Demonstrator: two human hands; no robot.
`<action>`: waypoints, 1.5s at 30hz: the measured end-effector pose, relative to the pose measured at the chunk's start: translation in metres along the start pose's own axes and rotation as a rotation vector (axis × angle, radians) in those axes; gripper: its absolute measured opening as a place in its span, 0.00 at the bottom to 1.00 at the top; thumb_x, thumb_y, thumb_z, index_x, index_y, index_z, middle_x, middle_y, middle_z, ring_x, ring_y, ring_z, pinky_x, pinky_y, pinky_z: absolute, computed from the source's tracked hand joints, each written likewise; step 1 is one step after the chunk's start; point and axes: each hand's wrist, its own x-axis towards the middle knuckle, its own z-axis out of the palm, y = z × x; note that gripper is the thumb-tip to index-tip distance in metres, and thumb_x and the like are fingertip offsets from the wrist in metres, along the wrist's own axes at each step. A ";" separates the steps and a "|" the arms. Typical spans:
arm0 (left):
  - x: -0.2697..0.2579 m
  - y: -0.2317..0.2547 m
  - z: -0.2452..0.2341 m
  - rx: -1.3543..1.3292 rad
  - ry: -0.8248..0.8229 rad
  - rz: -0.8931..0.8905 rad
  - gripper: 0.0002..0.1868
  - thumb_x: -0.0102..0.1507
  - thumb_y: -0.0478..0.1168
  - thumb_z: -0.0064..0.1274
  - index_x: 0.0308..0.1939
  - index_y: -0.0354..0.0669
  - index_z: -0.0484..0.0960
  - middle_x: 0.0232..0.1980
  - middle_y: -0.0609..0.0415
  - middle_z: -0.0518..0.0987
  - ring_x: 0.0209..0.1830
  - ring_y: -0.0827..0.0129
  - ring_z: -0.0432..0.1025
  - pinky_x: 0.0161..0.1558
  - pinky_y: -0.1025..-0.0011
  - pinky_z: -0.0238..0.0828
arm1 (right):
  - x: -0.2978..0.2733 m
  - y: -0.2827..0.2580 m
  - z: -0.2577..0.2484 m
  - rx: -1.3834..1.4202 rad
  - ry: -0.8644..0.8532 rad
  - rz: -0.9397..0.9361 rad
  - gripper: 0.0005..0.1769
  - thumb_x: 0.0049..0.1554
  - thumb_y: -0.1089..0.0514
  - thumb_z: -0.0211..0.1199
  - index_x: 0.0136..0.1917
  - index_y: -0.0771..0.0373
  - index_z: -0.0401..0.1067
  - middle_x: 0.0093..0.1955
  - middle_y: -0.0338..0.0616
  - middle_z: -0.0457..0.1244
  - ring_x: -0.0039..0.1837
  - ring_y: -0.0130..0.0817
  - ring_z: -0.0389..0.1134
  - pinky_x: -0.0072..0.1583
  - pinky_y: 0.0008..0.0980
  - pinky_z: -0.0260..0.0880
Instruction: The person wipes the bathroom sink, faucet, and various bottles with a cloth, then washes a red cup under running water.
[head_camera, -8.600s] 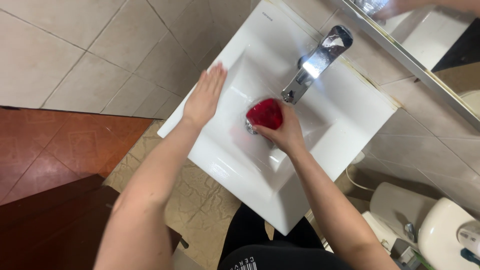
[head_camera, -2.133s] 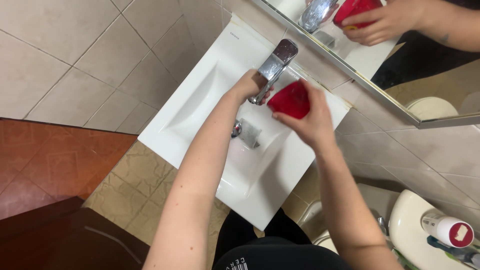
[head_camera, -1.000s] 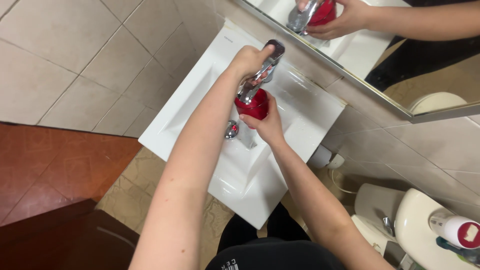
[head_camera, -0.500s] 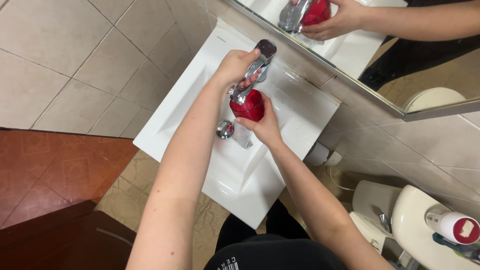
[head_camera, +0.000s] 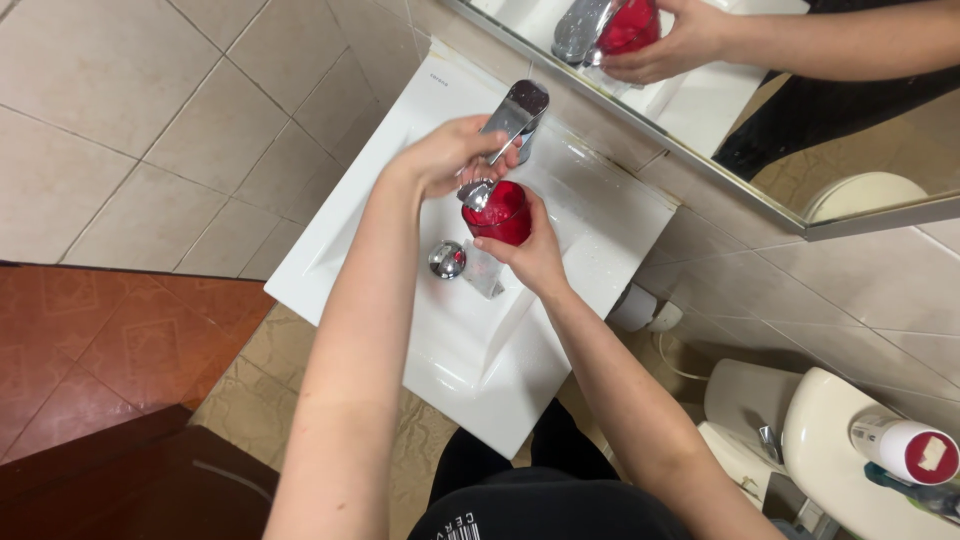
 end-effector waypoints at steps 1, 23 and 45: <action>0.006 -0.001 0.001 0.001 -0.002 0.001 0.10 0.70 0.35 0.44 0.51 0.31 0.74 0.34 0.51 0.80 0.30 0.77 0.78 0.33 0.84 0.79 | 0.001 0.000 -0.001 0.000 0.002 -0.001 0.62 0.39 0.54 0.87 0.78 0.58 0.54 0.75 0.55 0.56 0.78 0.59 0.54 0.75 0.51 0.59; 0.093 -0.011 -0.002 0.989 0.447 0.031 0.36 0.55 0.61 0.69 0.53 0.48 0.67 0.52 0.48 0.72 0.52 0.55 0.68 0.53 0.62 0.62 | -0.017 -0.075 -0.081 -0.537 0.156 -0.390 0.57 0.40 0.43 0.82 0.77 0.56 0.57 0.71 0.51 0.59 0.71 0.49 0.60 0.70 0.45 0.62; 0.098 -0.128 -0.089 0.966 0.150 0.356 0.25 0.73 0.42 0.27 0.75 0.48 0.64 0.81 0.47 0.57 0.83 0.50 0.46 0.78 0.54 0.37 | -0.024 -0.048 -0.053 -0.140 0.233 -0.016 0.55 0.37 0.46 0.79 0.73 0.60 0.61 0.69 0.47 0.63 0.70 0.42 0.64 0.68 0.39 0.68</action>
